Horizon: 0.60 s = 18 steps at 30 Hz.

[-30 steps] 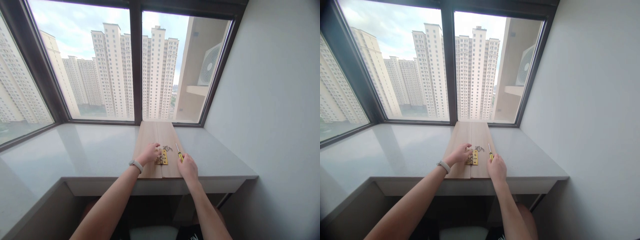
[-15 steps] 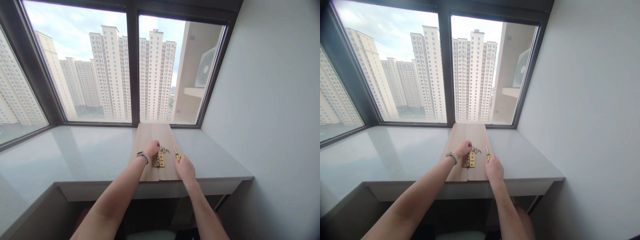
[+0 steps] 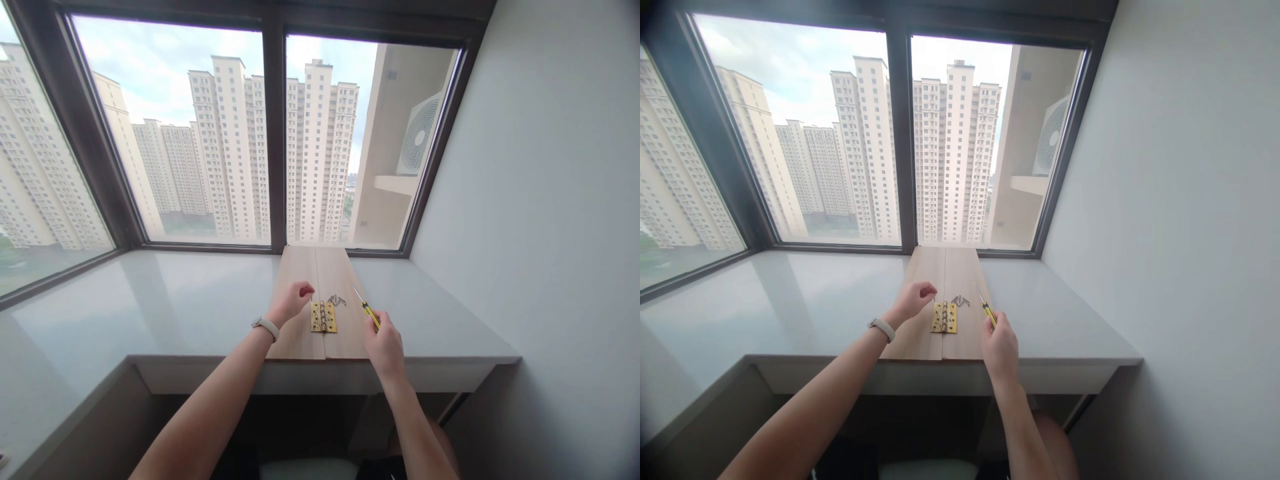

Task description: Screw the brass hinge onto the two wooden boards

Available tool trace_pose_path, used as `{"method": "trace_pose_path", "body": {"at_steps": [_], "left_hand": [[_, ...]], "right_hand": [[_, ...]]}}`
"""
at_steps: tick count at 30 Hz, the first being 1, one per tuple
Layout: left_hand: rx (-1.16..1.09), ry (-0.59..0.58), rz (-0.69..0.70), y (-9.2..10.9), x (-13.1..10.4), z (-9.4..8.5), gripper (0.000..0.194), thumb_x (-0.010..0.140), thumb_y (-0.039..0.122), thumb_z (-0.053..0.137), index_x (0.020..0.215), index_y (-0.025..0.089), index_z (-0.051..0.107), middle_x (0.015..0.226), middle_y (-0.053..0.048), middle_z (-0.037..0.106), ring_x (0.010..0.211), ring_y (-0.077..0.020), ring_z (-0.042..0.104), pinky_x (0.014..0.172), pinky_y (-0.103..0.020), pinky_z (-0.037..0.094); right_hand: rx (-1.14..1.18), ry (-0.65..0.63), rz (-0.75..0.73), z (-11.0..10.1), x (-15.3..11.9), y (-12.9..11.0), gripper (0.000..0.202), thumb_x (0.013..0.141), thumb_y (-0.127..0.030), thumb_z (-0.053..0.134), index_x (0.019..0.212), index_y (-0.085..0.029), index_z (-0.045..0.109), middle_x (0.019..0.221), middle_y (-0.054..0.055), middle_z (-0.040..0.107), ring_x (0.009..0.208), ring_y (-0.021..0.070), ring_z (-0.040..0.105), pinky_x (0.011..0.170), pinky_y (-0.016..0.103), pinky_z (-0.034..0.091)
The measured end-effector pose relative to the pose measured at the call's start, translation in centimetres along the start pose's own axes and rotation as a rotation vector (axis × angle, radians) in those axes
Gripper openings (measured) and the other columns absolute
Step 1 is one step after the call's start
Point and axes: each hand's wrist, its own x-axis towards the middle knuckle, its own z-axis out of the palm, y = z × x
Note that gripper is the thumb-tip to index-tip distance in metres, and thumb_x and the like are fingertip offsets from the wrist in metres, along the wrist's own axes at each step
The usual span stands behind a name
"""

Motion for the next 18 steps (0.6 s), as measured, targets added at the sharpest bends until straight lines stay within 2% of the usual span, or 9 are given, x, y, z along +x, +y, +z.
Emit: {"method": "trace_pose_path", "body": {"at_steps": [9,18], "left_hand": [[-0.018,-0.026,0.011,0.4,-0.8,1.9,0.015,0.084,0.024,0.061,0.087,0.017,0.074,0.082,-0.006,0.074,0.077,-0.0191,0.067,0.073,-0.03,0.053],[0.057,-0.015,-0.018,0.8,-1.2,1.8,0.018,0.085,0.023,0.058,0.084,0.017,0.074,0.082,-0.007,0.074,0.079,-0.02,0.067,0.077,-0.031,0.054]], "right_hand": [[0.086,-0.014,-0.039,-0.8,-1.3,-0.8,0.038,0.099,-0.045,0.039,0.114,-0.018,0.06,0.103,0.014,0.072,0.091,0.0274,0.068,0.079,0.034,0.048],[0.089,-0.045,-0.039,-0.9,-1.4,-1.5,0.04,0.099,-0.045,0.038,0.118,-0.017,0.059,0.107,0.015,0.072,0.095,0.0277,0.068,0.084,0.035,0.049]]}}
